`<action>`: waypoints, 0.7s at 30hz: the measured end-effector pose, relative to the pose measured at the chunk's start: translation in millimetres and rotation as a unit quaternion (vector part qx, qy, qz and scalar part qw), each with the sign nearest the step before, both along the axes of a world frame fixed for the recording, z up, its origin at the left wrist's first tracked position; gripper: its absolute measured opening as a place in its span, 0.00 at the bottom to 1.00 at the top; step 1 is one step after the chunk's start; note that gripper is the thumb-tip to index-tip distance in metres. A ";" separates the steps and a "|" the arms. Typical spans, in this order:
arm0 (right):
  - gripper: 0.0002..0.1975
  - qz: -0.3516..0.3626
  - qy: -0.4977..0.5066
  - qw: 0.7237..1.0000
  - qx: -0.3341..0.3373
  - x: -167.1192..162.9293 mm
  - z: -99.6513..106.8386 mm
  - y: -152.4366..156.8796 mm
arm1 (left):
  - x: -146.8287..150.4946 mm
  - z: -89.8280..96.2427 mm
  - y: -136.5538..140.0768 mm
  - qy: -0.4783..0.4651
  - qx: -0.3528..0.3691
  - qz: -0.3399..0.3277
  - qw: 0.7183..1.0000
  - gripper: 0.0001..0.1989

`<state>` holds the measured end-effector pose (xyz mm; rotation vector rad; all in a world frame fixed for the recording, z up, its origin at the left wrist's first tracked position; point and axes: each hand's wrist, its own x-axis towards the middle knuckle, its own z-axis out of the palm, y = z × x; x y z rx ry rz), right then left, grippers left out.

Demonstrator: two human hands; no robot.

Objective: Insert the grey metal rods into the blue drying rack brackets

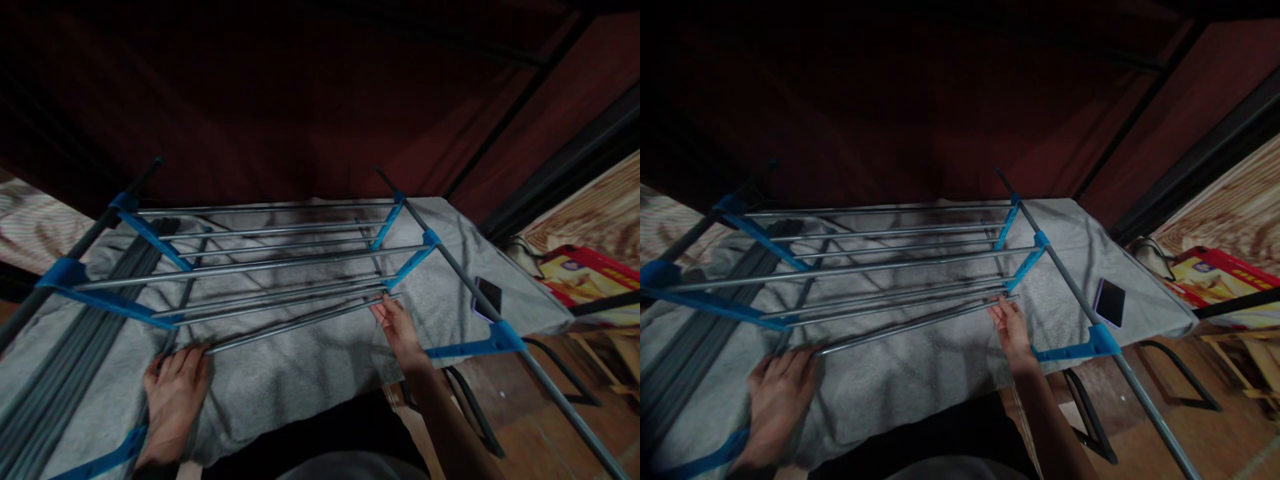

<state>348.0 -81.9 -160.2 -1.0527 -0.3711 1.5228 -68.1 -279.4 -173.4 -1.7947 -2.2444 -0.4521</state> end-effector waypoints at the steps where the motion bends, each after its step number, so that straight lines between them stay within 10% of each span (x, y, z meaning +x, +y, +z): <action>1: 0.12 -0.005 0.005 1.000 0.001 -1.5 2.0 0.8 | 0.3 -0.4 -0.1 -0.002 0.002 0.006 1.000 0.18; 21: 0.11 0.002 -0.046 0.998 0.040 14.7 31.6 9.3 | 13.1 8.6 -2.4 0.015 -0.034 0.028 0.999 0.17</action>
